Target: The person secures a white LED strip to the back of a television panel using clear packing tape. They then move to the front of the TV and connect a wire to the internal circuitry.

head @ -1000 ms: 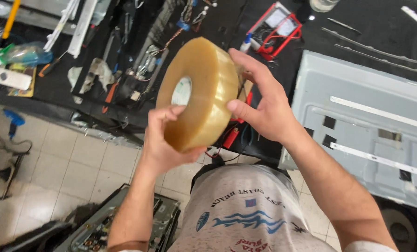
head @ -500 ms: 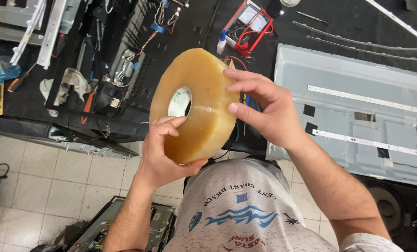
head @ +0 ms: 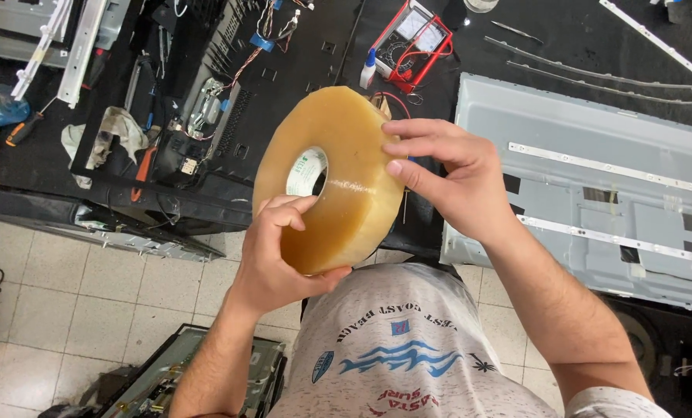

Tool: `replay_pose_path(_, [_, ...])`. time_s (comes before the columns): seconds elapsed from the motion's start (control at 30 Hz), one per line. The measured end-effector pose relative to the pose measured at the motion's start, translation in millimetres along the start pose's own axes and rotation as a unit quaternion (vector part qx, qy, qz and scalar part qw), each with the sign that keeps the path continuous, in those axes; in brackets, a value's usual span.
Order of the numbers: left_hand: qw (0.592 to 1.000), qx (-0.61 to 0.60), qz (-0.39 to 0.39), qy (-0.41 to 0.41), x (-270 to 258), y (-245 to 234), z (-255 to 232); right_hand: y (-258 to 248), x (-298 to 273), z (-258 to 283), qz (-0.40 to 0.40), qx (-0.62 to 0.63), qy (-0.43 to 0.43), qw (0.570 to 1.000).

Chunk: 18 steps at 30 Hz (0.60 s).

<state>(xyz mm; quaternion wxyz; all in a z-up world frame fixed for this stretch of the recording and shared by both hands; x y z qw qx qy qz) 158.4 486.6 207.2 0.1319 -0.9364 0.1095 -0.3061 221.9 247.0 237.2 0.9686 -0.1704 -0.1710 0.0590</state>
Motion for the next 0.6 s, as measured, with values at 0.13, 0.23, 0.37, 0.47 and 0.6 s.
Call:
replay_pose_path(0.13, [1.0, 0.005, -0.004, 0.0, -3.7, -1.3, -0.6, 0.2, 0.3, -1.8, -0.002, -0.003, 0.005, 1.0])
replay_pose_path(0.23, [1.0, 0.009, 0.001, -0.013, -3.6, -0.6, -0.7, 0.7, 1.8, 5.1, 0.003, -0.031, 0.002, 1.0])
replay_pose_path(0.37, [0.999, -0.006, -0.002, -0.041, -4.4, 0.7, 3.0, 5.2, -1.3, 20.5, -0.001, -0.116, -0.051, 0.992])
replay_pose_path(0.47, [0.997, -0.027, -0.014, -0.067, -3.9, 1.0, 6.3, 3.4, -9.9, 26.4, -0.02, -0.148, -0.063, 0.987])
replay_pose_path(0.6, [0.996, -0.022, -0.027, -0.078, -2.4, 2.1, 6.9, -4.2, -17.2, 18.3, -0.045, -0.13, -0.018, 0.99])
Point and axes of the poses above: each hand's wrist, its own x-axis towards the middle knuckle, its own y-axis out of the palm, z = x × y, the point moved 10 cm from there along x, towards the middle knuckle, and after that the axes turned 7 degrees about -x, right-handed, at the moved point
